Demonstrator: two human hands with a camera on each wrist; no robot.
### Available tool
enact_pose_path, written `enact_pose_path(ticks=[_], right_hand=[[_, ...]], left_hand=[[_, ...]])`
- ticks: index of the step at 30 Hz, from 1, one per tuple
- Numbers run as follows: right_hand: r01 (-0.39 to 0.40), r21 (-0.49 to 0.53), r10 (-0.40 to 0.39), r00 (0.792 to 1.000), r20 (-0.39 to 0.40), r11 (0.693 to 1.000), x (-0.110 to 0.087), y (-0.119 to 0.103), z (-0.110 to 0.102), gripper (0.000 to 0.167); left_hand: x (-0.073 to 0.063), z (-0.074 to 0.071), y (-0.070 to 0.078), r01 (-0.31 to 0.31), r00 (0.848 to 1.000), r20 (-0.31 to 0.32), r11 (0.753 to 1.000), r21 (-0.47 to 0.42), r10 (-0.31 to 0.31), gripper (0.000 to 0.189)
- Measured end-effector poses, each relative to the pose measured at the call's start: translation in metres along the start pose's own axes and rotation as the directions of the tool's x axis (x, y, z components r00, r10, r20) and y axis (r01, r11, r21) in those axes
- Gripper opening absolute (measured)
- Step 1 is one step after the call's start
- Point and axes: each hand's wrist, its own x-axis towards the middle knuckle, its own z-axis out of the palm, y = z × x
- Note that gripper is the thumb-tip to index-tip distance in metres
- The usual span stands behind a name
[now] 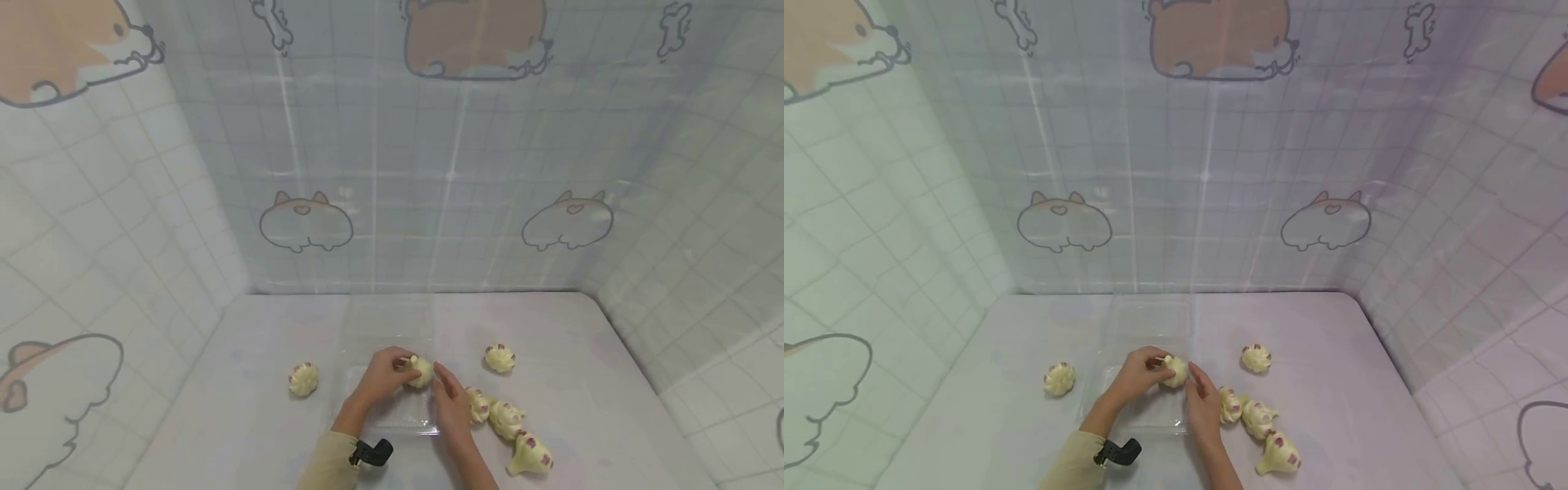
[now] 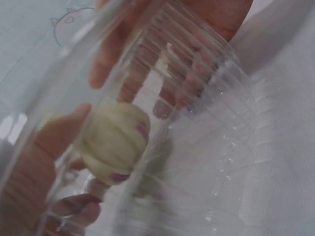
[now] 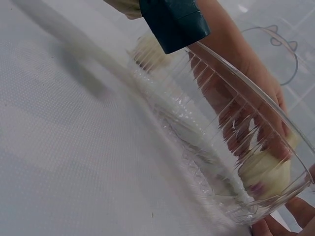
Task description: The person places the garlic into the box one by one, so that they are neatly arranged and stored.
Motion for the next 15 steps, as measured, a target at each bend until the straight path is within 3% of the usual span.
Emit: enact_pose_path(ticks=[15], right_hand=[[-0.015,-0.044,0.015,1.000,-0.002,0.999,0.0014,0.0018,0.0007,0.038]], left_hand=[[-0.0019,0.0002,0.0042,0.006,1.000,0.016,1.000,0.007,-0.006,0.032]])
